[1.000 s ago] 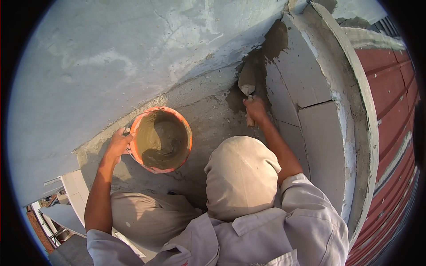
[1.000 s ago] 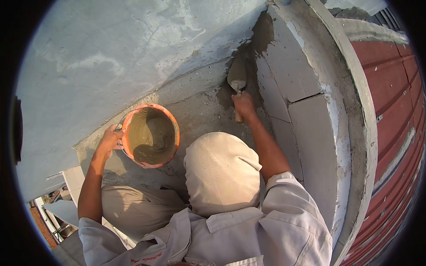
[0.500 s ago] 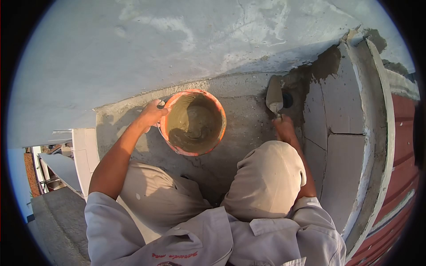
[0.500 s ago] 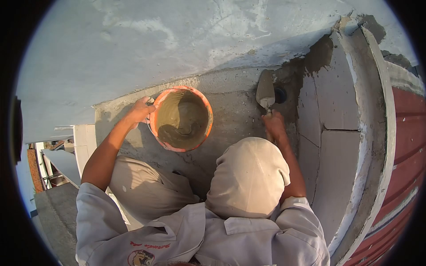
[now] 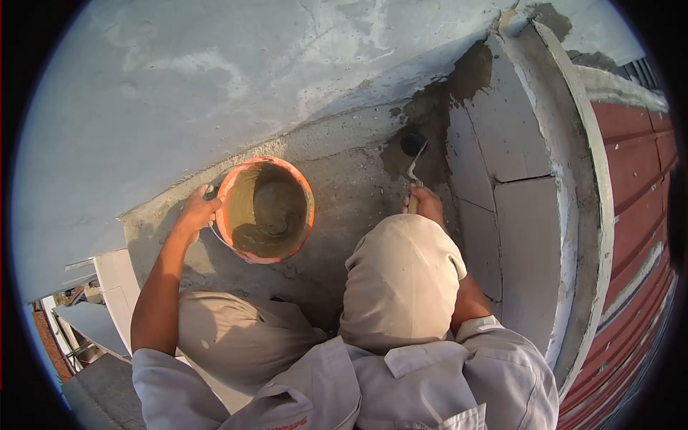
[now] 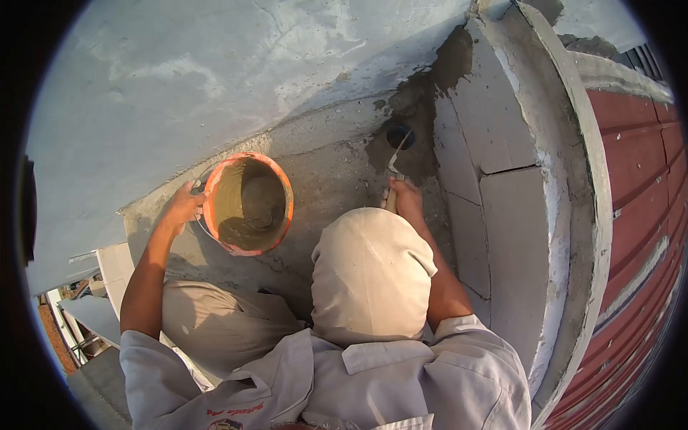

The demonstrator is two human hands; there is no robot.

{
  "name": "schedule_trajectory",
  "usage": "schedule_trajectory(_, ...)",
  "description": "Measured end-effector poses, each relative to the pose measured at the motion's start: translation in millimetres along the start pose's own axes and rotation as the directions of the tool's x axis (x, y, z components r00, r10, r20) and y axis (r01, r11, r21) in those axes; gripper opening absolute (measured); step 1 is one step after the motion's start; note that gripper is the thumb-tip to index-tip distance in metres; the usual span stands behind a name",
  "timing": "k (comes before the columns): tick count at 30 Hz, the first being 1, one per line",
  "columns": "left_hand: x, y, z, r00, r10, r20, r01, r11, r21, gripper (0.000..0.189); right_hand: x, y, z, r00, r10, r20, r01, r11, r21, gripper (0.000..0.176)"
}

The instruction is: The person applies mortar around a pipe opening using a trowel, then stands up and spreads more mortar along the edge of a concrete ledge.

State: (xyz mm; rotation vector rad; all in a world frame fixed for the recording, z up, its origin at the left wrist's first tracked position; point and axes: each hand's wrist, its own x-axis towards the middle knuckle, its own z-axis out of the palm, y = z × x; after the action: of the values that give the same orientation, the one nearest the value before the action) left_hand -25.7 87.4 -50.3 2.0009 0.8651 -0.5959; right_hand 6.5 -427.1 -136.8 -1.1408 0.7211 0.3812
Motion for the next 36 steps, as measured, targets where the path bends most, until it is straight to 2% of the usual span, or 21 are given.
schedule_trajectory(4, 1, -1, -4, 0.999, 0.003, 0.038, -0.003, 1.0, 0.006, 0.096, 14, -5, 8, 0.991, 0.054, 0.12, -0.083, 0.964, 0.254, 0.018)
schedule_trajectory(6, 2, -4, -7, 0.998, 0.003, 0.064, -0.005, 0.999, 0.043, 0.102, 28, -6, 10, 0.988, 0.073, 0.136, -0.106, 0.962, 0.251, 0.019)
schedule_trajectory(12, -1, -5, -8, 0.998, 0.026, 0.052, -0.027, 0.999, 0.018, 0.103, 46, -7, 30, 0.989, 0.064, 0.136, -0.097, 0.964, 0.248, 0.021)
schedule_trajectory(14, -4, -2, -5, 1.0, 0.008, 0.017, -0.008, 1.0, 0.001, 0.096, 51, -5, 37, 0.991, 0.051, 0.121, -0.075, 0.977, 0.201, 0.022)
schedule_trajectory(20, -6, 2, -2, 1.0, 0.006, 0.006, -0.006, 1.0, -0.022, 0.093, 61, 23, 47, 0.995, -0.053, 0.08, 0.061, 0.994, -0.095, 0.026)
schedule_trajectory(23, -2, -3, -4, 1.0, 0.013, 0.012, -0.013, 1.0, -0.026, 0.093, 16, 7, 51, 0.999, 0.005, 0.052, 0.008, 0.969, -0.246, 0.029)
schedule_trajectory(25, -1, -6, -7, 1.0, 0.011, 0.009, -0.011, 1.0, -0.02, 0.093, 18, 5, 42, 0.997, -0.07, -0.019, 0.058, 0.93, -0.364, 0.035)
schedule_trajectory(26, 1, -7, -7, 1.0, 0.01, 0.007, -0.01, 1.0, -0.015, 0.094, 19, 4, 34, 0.993, -0.11, -0.054, 0.077, 0.903, -0.423, 0.038)
schedule_trajectory(29, 1, -4, -4, 1.0, 0.005, 0.003, -0.005, 1.0, -0.007, 0.095, 61, 4, 1, 0.931, -0.359, -0.062, 0.255, 0.764, -0.593, 0.047)
schedule_trajectory(32, -3, 3, -3, 1.0, 0.005, 0.009, -0.005, 1.0, 0.0, 0.095, 73, -11, -11, 0.867, -0.497, 0.012, 0.315, 0.531, -0.787, 0.055)
schedule_trajectory(35, -2, 1, -3, 1.0, 0.014, 0.001, -0.014, 1.0, -0.01, 0.095, 80, -5, -17, 0.888, -0.458, 0.039, 0.253, 0.417, -0.873, 0.058)
schedule_trajectory(36, -3, -1, -4, 1.0, 0.014, -0.006, -0.014, 1.0, -0.018, 0.094, 75, -7, -16, 0.909, -0.413, 0.058, 0.249, 0.427, -0.869, 0.059)
